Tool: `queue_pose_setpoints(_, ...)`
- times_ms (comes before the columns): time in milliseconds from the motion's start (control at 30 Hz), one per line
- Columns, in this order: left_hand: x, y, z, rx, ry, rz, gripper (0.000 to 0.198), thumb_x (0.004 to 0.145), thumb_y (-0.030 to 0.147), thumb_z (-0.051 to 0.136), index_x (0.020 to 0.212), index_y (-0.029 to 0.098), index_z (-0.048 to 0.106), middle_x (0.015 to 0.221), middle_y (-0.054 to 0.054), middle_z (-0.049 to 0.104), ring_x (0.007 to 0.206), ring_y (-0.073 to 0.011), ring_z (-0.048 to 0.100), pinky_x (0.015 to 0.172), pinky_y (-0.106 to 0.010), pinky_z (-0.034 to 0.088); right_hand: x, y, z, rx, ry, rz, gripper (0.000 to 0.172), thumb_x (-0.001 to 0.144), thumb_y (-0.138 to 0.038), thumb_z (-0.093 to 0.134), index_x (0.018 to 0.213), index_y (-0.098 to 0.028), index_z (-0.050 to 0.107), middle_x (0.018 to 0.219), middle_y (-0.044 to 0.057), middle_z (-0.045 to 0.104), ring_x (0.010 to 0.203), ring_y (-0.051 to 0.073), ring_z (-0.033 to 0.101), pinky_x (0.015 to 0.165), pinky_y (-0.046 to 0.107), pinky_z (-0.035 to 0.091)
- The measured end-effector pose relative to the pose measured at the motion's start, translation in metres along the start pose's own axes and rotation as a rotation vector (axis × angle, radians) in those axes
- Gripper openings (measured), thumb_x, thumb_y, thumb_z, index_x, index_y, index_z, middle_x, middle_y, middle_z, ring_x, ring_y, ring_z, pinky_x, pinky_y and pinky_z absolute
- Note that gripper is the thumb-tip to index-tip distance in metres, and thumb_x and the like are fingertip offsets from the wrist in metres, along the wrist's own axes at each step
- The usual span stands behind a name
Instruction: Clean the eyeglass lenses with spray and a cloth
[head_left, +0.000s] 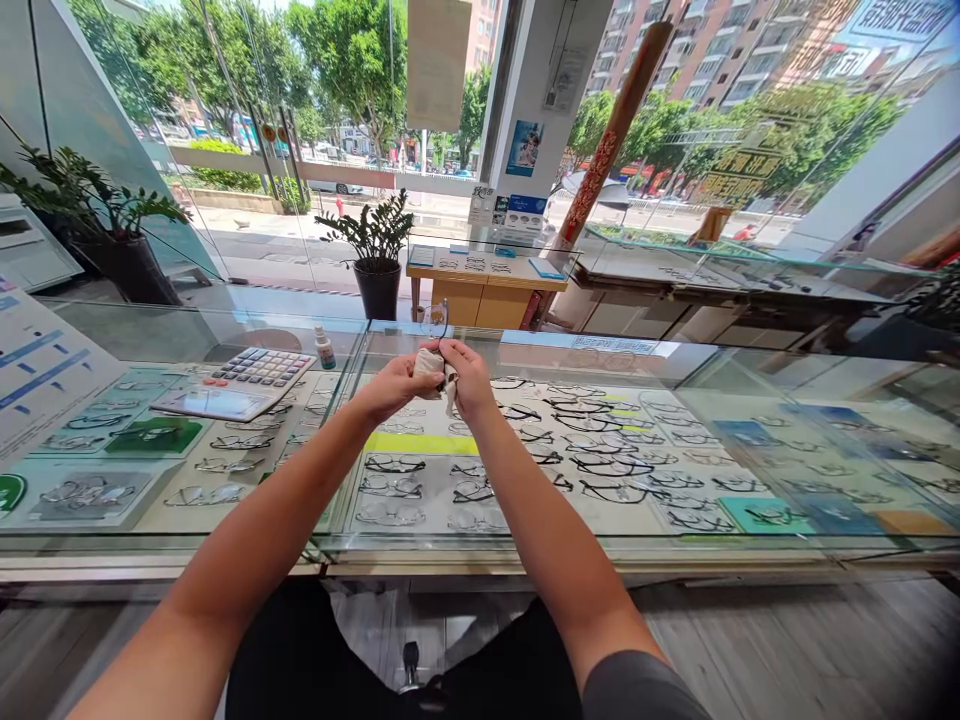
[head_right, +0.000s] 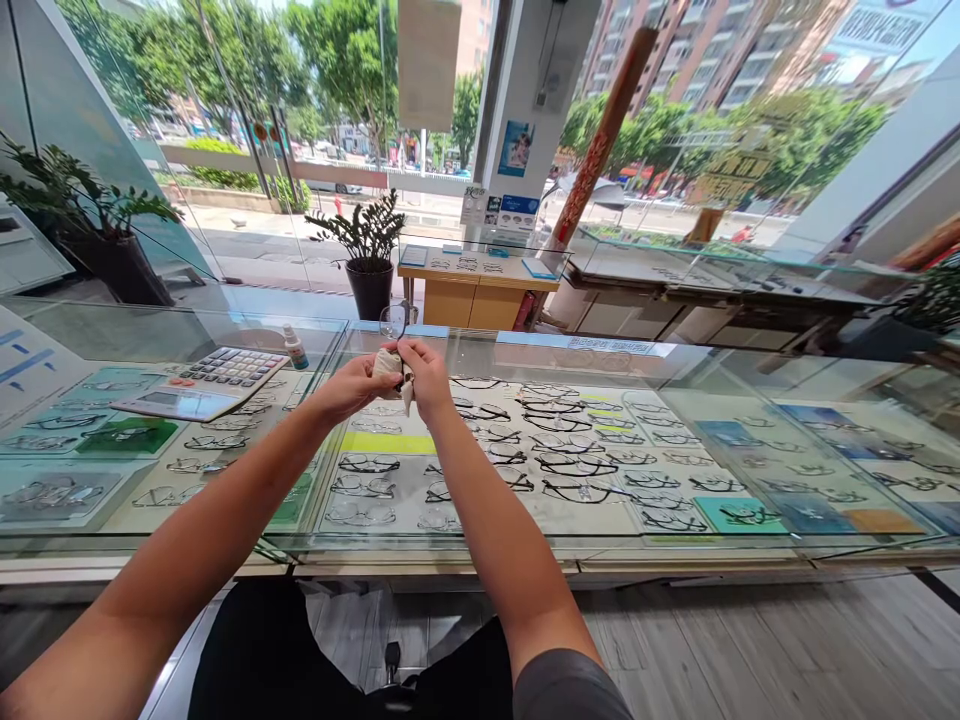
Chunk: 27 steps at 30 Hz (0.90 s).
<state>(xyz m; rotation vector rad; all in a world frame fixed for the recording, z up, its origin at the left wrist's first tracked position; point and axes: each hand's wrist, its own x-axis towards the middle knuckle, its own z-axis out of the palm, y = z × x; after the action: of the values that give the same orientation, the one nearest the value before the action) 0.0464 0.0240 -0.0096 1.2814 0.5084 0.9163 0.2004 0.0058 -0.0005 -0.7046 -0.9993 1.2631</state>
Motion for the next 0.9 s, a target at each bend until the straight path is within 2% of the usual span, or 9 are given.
queue_pose_setpoints(200,0.003,-0.008,0.007,0.044,0.121,0.045,0.062,0.067,0.06,0.105,0.091,0.012,0.073,0.078,-0.002,0.071,0.069,-0.0124,0.062,0.067,-0.026,0.048,0.001,0.004,0.002,0.041,-0.016,-0.002,0.039,0.069,-0.058,0.094,0.076,-0.023,0.076,0.09,0.003,0.083,0.079,0.018,0.067,0.072,0.03,0.052)
queue_pose_setpoints(367,0.007,-0.015,0.009,0.008,0.224,0.098,0.068,0.067,0.072,0.1,0.089,0.014,0.072,0.073,0.001,0.068,0.064,-0.0098,0.059,0.061,-0.022,0.048,0.002,0.005,0.0,0.065,0.008,0.018,0.039,0.068,-0.054,0.097,0.08,-0.024,0.074,0.076,-0.002,0.075,0.075,0.016,0.064,0.071,0.029,0.051)
queue_pose_setpoints(533,0.007,-0.012,0.007,-0.052,0.134,0.038,0.07,0.07,0.076,0.098,0.09,0.014,0.074,0.078,-0.003,0.075,0.074,-0.0154,0.071,0.075,-0.027,0.06,0.005,0.006,-0.003,0.09,-0.002,0.027,0.041,0.064,-0.053,0.099,0.082,-0.024,0.076,0.074,-0.003,0.074,0.075,0.017,0.067,0.069,0.029,0.053)
queue_pose_setpoints(700,0.007,-0.007,-0.001,-0.056,0.092,0.01,0.062,0.081,0.072,0.092,0.096,0.014,0.077,0.093,-0.011,0.082,0.093,-0.0218,0.078,0.087,-0.031,0.062,0.008,0.002,-0.007,0.084,0.008,0.0,0.04,0.067,-0.055,0.098,0.082,-0.025,0.077,0.092,0.003,0.083,0.092,0.022,0.076,0.079,0.033,0.059)
queue_pose_setpoints(800,0.009,-0.005,-0.009,-0.062,0.158,0.006,0.057,0.087,0.069,0.089,0.102,0.015,0.077,0.096,-0.01,0.084,0.099,-0.0228,0.08,0.088,-0.031,0.062,0.011,-0.001,-0.012,0.083,0.04,-0.015,0.035,0.069,-0.051,0.097,0.08,-0.024,0.077,0.101,0.006,0.085,0.096,0.022,0.075,0.084,0.033,0.06)
queue_pose_setpoints(900,0.013,-0.002,-0.017,-0.087,0.229,0.031,0.06,0.088,0.071,0.087,0.109,0.016,0.076,0.097,-0.009,0.084,0.104,-0.0239,0.081,0.09,-0.033,0.064,0.014,0.0,-0.016,0.043,0.055,-0.028,0.032,0.07,-0.05,0.095,0.078,-0.024,0.079,0.111,0.006,0.084,0.104,0.021,0.073,0.087,0.031,0.058)
